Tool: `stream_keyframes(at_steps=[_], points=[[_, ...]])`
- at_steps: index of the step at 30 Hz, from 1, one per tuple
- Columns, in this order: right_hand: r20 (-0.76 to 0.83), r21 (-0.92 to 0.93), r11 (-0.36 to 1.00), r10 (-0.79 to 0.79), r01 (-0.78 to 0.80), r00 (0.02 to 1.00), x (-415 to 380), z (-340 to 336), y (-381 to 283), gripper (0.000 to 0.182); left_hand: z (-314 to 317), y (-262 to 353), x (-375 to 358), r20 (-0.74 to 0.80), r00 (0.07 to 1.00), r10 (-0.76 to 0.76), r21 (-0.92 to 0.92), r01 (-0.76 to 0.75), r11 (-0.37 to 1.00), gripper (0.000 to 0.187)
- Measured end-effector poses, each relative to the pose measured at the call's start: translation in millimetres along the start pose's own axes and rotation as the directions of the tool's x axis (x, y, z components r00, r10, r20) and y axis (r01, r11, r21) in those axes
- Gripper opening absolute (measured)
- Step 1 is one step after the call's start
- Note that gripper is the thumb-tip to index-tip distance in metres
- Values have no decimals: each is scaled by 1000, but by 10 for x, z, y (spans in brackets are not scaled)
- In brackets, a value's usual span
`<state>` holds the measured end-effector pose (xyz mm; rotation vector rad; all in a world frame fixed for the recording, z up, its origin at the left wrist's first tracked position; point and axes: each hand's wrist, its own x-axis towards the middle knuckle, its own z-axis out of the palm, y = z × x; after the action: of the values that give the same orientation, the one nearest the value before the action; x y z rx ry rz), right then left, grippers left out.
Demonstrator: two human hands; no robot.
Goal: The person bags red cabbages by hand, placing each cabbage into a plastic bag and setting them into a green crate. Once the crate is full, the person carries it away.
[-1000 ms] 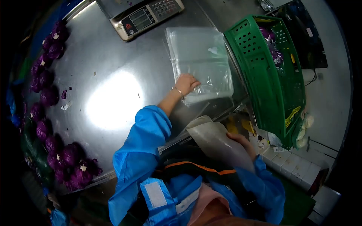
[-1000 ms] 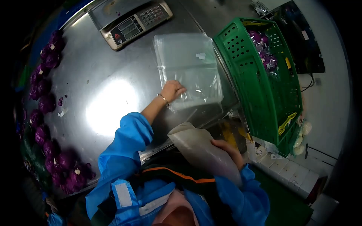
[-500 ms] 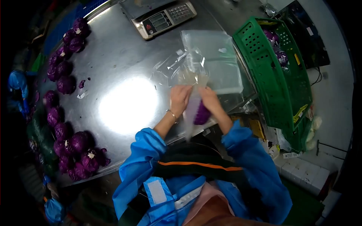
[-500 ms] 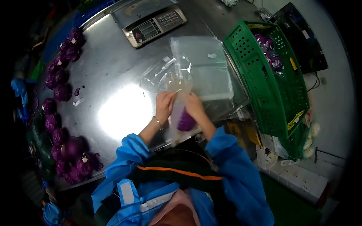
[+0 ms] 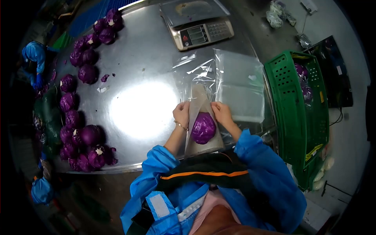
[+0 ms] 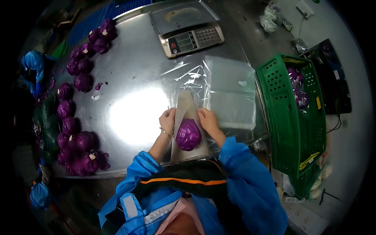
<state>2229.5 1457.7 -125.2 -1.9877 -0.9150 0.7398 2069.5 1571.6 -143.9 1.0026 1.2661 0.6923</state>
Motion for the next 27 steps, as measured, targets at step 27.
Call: stream_keyframes(at_steps=[27], points=[[362,218,900,285,-378,887,-556,-113,-569,35,-803,304,-784,391,729,561,520,-678,519,37]])
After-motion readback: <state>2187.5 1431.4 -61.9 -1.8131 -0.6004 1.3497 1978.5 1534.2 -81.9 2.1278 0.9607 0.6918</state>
